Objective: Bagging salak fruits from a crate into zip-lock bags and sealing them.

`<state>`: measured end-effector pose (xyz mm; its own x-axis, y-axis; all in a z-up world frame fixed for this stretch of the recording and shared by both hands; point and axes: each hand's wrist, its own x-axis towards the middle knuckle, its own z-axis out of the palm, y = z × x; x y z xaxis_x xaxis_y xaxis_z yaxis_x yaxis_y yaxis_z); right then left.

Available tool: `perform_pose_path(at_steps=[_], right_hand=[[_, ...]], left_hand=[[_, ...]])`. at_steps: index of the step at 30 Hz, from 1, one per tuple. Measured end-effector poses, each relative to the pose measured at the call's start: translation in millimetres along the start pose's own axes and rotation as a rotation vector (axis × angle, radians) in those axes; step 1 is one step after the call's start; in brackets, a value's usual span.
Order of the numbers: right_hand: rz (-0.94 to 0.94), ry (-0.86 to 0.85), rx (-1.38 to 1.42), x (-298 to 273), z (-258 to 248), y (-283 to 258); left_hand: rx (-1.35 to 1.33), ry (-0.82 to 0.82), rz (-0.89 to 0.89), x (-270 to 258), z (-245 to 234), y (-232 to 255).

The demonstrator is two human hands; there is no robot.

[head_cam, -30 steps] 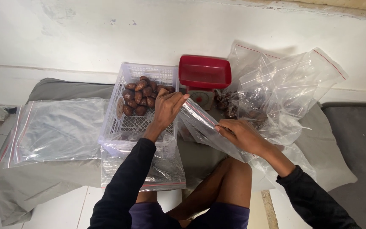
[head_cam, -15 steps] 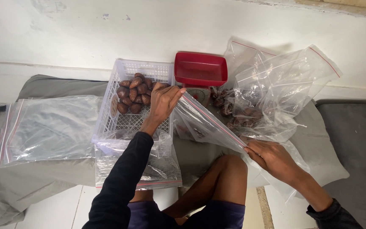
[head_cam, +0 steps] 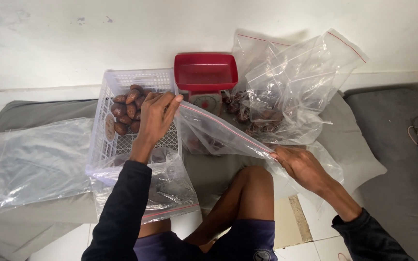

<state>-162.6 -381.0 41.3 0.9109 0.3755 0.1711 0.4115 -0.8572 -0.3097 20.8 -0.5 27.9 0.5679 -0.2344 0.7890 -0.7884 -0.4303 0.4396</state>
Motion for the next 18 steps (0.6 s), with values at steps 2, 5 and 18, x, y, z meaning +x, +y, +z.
perform_pose_path(at_steps=[2,5,18], right_hand=[[0.001,0.059,-0.032,-1.9,4.2,9.6],[0.002,0.134,-0.143,4.2,-1.2,9.7],[0.033,0.222,-0.056,43.3,-45.1,-8.1]], left_hand=[[0.017,-0.125,0.037,12.9,-9.7,20.8],[0.061,-0.393,0.059,36.9,-26.2,68.4],[0.231,-0.904,-0.326,76.8,-59.2,59.5]])
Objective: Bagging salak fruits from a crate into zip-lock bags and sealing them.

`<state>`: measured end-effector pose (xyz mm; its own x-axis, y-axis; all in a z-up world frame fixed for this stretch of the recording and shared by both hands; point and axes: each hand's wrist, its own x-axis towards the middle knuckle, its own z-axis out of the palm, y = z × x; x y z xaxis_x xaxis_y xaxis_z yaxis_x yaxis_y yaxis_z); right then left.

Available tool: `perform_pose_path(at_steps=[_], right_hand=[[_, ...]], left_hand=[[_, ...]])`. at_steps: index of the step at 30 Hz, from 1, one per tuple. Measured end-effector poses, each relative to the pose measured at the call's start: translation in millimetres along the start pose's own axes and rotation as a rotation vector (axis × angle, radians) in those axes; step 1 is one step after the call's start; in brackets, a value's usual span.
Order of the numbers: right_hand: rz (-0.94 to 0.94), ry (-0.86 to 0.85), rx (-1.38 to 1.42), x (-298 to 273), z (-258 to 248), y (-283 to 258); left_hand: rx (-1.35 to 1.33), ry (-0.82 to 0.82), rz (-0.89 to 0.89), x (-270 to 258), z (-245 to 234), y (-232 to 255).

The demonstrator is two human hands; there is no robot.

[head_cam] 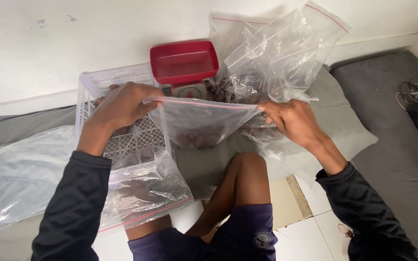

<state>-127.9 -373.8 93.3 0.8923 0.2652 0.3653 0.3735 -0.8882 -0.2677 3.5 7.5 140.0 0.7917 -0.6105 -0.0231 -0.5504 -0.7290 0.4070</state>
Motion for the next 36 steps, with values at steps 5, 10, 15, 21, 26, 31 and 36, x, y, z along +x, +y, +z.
perform_pose_path(at_steps=[5,10,15,21,26,31,36], right_hand=[[0.077,0.052,0.192,17.6,3.4,7.2],[0.048,0.148,0.232,29.8,-23.9,-5.4],[-0.152,0.229,0.134,47.9,-68.7,-27.6],[-0.238,0.344,0.073,66.1,-104.5,-48.5],[-0.324,0.389,0.088,84.6,-104.9,-58.7],[-0.606,0.402,0.086,123.5,-94.3,-83.5],[-0.56,0.387,0.209,159.0,-61.4,-119.3]], left_hand=[[-0.001,0.103,0.065,-1.8,-13.5,-5.5],[-0.086,0.29,0.196,-10.5,-27.0,-2.7],[-0.022,0.544,0.512,-20.0,-49.1,-9.0],[0.069,0.765,0.573,-43.3,-82.2,4.4],[0.137,0.902,0.43,-57.5,-101.1,-16.8],[0.158,0.981,0.134,-69.9,-113.6,-63.4],[0.39,1.124,0.23,-99.8,-130.9,-70.2]])
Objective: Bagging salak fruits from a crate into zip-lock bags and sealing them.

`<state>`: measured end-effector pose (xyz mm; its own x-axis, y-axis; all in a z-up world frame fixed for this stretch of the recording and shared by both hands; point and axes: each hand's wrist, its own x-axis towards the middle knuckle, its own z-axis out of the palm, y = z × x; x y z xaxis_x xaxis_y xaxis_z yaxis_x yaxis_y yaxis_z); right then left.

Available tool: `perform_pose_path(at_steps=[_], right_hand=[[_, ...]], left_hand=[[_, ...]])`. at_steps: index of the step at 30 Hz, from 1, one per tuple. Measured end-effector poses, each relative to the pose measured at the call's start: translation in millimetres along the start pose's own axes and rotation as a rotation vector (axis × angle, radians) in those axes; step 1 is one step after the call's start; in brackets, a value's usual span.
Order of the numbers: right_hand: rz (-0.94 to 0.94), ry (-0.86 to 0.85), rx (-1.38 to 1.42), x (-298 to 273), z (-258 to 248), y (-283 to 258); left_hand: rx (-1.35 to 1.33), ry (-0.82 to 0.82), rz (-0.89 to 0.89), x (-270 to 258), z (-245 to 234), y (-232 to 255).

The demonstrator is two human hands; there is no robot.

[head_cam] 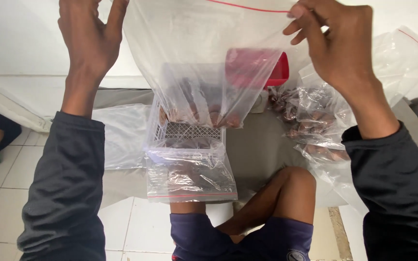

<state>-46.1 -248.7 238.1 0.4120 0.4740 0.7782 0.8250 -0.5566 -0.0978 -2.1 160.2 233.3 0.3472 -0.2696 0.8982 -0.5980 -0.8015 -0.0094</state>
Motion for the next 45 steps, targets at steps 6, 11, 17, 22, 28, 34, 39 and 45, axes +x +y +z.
perform_pose_path(at_steps=[6,11,17,22,28,34,39,45], right_hand=[[0.086,-0.062,0.013,13.2,57.5,12.5],[0.191,-0.129,0.008,8.6,93.3,22.1],[0.292,-0.215,-0.039,0.6,106.7,26.2],[0.337,-0.231,-0.057,-1.1,101.7,26.0],[0.391,-0.307,0.087,-11.5,108.6,22.2],[0.391,-0.402,0.063,-32.4,127.6,23.2],[0.391,-0.529,0.015,-52.5,131.2,7.9],[0.325,-0.668,0.028,-65.8,118.7,-26.1]], left_hand=[[0.021,-0.128,-0.097,-13.1,-16.9,-24.1],[0.067,-0.221,-0.204,-36.5,-10.2,-38.7],[0.076,-0.316,-0.299,-56.2,1.4,-42.7],[0.048,-0.36,-0.314,-59.9,9.9,-34.6],[-0.011,-0.442,-0.441,-71.6,12.2,-25.9],[0.038,-0.652,-0.542,-94.3,8.9,-23.8],[0.049,-0.74,-0.607,-132.5,-1.6,-21.9],[0.057,-0.871,-0.65,-145.9,-39.9,2.8]])
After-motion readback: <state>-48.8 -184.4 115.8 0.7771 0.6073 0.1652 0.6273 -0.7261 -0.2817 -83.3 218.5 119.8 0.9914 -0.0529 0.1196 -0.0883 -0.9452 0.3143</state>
